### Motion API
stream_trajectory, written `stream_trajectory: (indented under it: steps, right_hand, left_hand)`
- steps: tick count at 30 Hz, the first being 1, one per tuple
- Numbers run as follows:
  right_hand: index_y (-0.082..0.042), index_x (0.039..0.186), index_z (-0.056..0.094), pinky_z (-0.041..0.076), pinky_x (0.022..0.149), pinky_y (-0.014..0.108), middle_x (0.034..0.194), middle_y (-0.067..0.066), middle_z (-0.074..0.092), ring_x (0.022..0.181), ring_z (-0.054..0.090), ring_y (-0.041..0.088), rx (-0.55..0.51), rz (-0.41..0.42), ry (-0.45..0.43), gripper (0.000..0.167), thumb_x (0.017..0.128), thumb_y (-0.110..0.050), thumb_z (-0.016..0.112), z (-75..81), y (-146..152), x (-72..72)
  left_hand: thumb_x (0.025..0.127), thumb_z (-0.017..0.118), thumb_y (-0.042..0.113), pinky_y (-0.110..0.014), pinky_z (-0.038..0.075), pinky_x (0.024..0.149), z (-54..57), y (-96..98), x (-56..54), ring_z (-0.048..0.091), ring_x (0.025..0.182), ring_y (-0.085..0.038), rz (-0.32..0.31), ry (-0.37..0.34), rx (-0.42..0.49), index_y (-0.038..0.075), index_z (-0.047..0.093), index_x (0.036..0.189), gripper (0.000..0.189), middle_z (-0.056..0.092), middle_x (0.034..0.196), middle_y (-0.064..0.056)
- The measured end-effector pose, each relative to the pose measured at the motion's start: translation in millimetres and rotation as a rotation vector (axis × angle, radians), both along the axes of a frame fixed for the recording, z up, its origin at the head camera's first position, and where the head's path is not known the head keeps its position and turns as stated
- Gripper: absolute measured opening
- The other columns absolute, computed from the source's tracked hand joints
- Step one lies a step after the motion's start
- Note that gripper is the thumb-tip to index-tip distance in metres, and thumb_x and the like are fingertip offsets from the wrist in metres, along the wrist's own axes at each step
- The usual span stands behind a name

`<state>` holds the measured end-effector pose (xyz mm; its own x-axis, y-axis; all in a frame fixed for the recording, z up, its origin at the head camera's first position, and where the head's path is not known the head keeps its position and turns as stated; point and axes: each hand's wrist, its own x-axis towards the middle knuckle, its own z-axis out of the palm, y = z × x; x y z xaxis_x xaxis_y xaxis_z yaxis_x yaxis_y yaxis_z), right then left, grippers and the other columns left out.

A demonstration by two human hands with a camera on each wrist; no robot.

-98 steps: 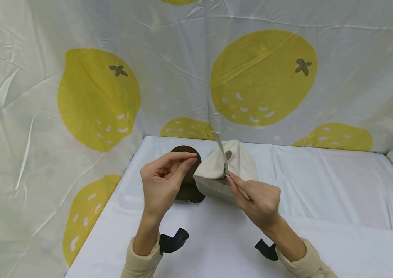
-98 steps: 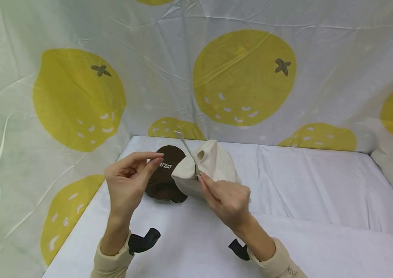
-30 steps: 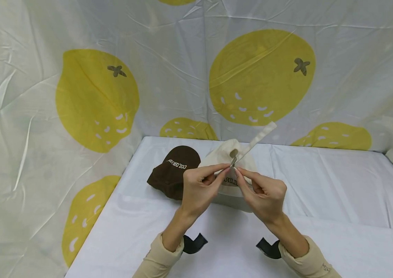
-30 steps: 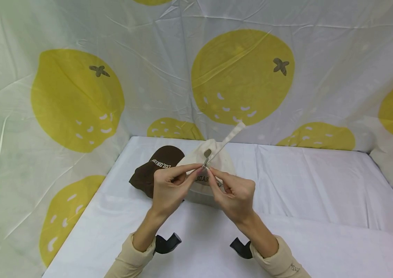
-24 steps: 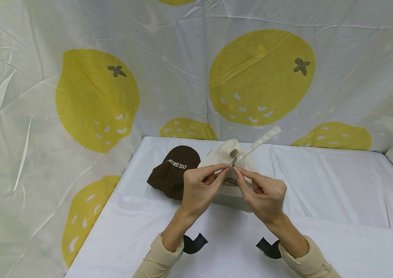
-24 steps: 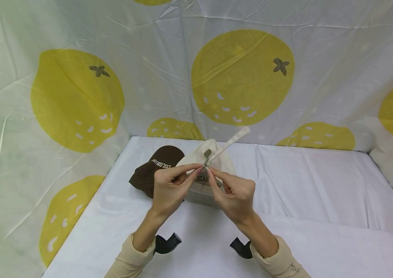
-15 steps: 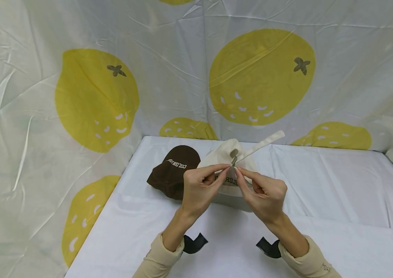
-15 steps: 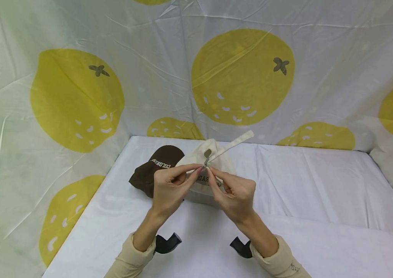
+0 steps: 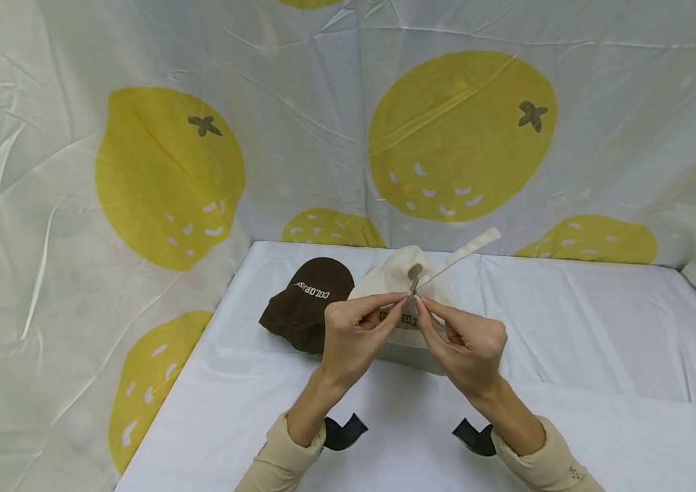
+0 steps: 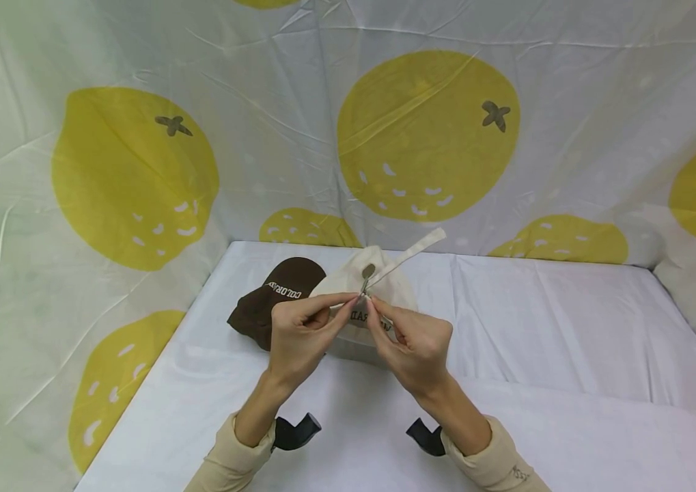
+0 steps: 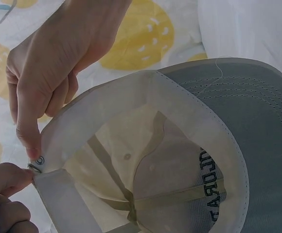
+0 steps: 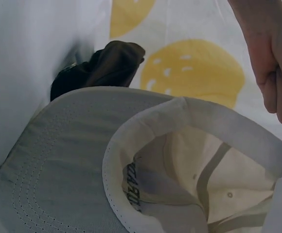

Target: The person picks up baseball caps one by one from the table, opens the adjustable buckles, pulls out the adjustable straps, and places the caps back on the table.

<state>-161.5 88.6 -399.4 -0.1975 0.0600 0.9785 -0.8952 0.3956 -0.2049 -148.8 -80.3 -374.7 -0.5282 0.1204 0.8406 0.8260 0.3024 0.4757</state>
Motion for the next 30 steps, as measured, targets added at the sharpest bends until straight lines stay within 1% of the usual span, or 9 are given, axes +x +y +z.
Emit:
stream_trajectory:
  steps: [10, 14, 18, 23, 25, 30]
  right_hand:
    - [0.009, 0.082, 0.080, 0.018, 0.044, 0.013, 0.043, -0.006, 0.039, 0.045, 0.022, 0.001, 0.006, -0.029, 0.027, 0.029, 0.096, -0.015, 0.071, 1.1, 1, -1.0]
    - [0.009, 0.082, 0.080, 0.017, 0.043, 0.014, 0.042, -0.006, 0.036, 0.045, 0.021, 0.001, -0.028, -0.047, 0.027, 0.029, 0.095, -0.015, 0.072, 2.6, 2, -2.4]
    - [0.010, 0.082, 0.080, 0.016, 0.043, 0.015, 0.041, -0.004, 0.036, 0.045, 0.020, 0.001, -0.060, -0.063, 0.008, 0.028, 0.093, -0.014, 0.073, 5.5, 7, -4.1]
    - [0.010, 0.081, 0.080, 0.014, 0.045, 0.015, 0.040, -0.003, 0.033, 0.046, 0.018, 0.001, -0.095, -0.082, -0.022, 0.018, 0.086, -0.006, 0.074, 9.5, 13, -6.4]
    - [0.010, 0.079, 0.079, 0.013, 0.046, 0.015, 0.040, -0.004, 0.030, 0.048, 0.017, 0.001, -0.115, -0.087, -0.026, 0.017, 0.085, -0.005, 0.075, 11.0, 14, -7.3]
    - [0.012, 0.076, 0.078, 0.012, 0.048, 0.015, 0.042, -0.003, 0.027, 0.049, 0.016, 0.001, -0.144, -0.096, -0.031, 0.029, 0.090, -0.013, 0.076, 13.6, 17, -8.7]
  left_hand:
    - [0.082, 0.077, -0.013, -0.013, 0.023, 0.047, 0.3, 0.3, -0.3, 0.025, 0.054, 0.002, -0.005, 0.010, -0.011, -0.004, 0.081, 0.093, 0.015, 0.036, 0.047, 0.002]
    - [0.081, 0.078, -0.013, -0.013, 0.023, 0.048, 0.3, -0.5, 0.0, 0.026, 0.053, 0.002, -0.010, 0.007, -0.020, -0.004, 0.081, 0.092, 0.015, 0.038, 0.047, 0.001]
    - [0.081, 0.078, -0.013, -0.013, 0.024, 0.048, 1.0, -2.7, 0.0, 0.027, 0.053, 0.002, -0.019, 0.006, -0.017, -0.004, 0.081, 0.092, 0.015, 0.039, 0.047, 0.001]
    - [0.080, 0.078, -0.014, -0.015, 0.023, 0.048, 3.7, -8.0, -1.1, 0.027, 0.053, 0.001, -0.015, 0.014, 0.008, -0.004, 0.081, 0.091, 0.015, 0.036, 0.048, 0.001]
    - [0.080, 0.078, -0.014, -0.015, 0.022, 0.048, 5.1, -10.5, -1.6, 0.026, 0.054, 0.001, -0.007, 0.016, 0.024, -0.003, 0.081, 0.091, 0.016, 0.034, 0.048, 0.001]
    - [0.082, 0.078, -0.012, -0.016, 0.019, 0.050, 9.4, -16.9, -2.1, 0.023, 0.056, 0.000, 0.009, 0.006, 0.061, -0.003, 0.081, 0.091, 0.014, 0.029, 0.050, 0.001]
